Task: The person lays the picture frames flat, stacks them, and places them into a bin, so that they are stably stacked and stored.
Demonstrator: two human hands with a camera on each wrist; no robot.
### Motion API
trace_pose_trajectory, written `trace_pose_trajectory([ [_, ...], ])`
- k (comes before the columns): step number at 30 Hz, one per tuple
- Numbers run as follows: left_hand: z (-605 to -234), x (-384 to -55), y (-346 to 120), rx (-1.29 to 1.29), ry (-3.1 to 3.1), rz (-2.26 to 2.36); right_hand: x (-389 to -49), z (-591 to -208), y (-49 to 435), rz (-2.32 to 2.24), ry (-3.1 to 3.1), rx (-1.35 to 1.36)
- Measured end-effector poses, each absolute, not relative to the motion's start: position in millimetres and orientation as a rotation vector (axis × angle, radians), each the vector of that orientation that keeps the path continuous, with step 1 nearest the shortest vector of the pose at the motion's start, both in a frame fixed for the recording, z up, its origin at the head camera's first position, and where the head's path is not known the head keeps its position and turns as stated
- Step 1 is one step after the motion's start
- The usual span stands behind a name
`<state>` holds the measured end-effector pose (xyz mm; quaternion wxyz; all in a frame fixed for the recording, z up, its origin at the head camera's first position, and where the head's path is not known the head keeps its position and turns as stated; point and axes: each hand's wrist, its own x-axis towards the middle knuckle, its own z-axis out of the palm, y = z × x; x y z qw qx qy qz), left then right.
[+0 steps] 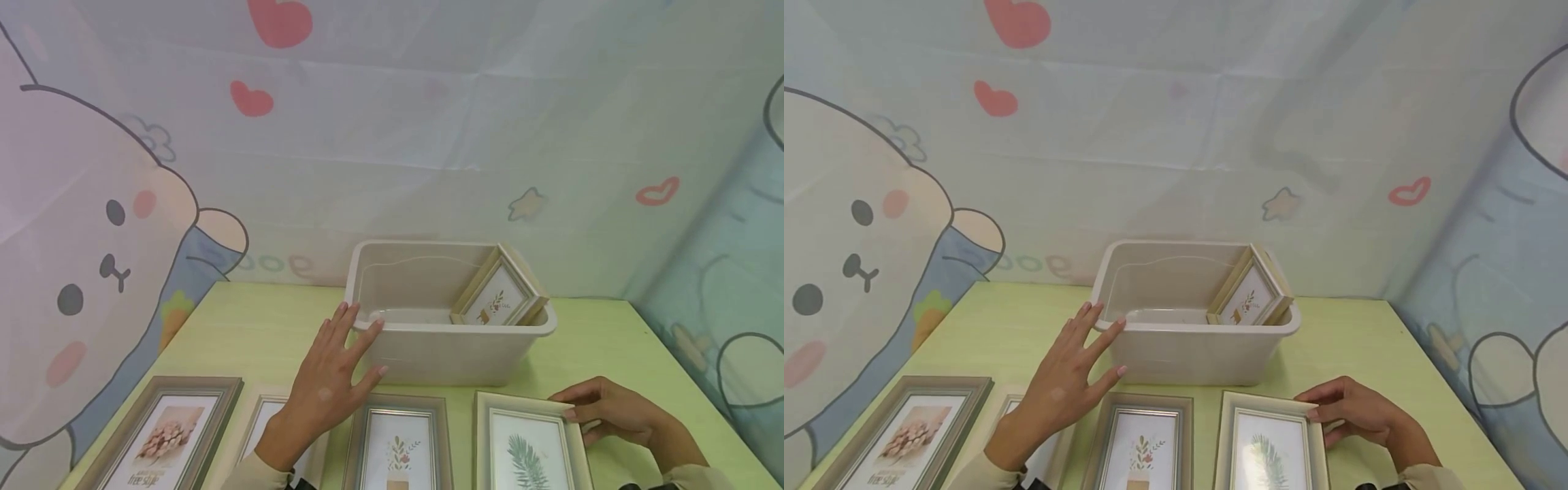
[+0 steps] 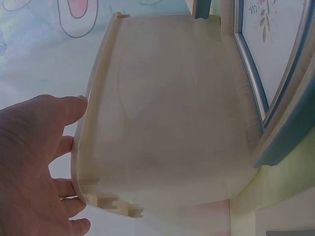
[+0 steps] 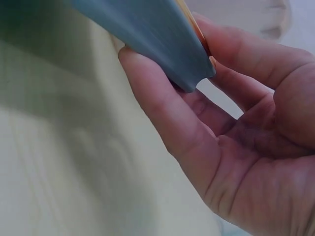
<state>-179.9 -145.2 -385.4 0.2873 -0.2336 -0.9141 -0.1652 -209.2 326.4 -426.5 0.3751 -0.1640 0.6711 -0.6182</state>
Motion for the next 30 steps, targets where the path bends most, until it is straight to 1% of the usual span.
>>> trace_pose_trajectory([
  [10, -385.2, -179.6, -144.4, -0.621, -2.446, -0.451, -196.8, -404.3, 346.1, -1.605, 1.778, -0.489],
  [20, -386.2, -180.1, -144.1, -0.628, -2.436, -0.460, -183.2, -383.1, 379.3, -1.735, 1.601, -0.672],
  [30, -386.2, -179.1, -144.3, -0.618, -2.436, -0.446, -168.0, -363.3, 419.7, -1.815, 1.747, -0.673],
])
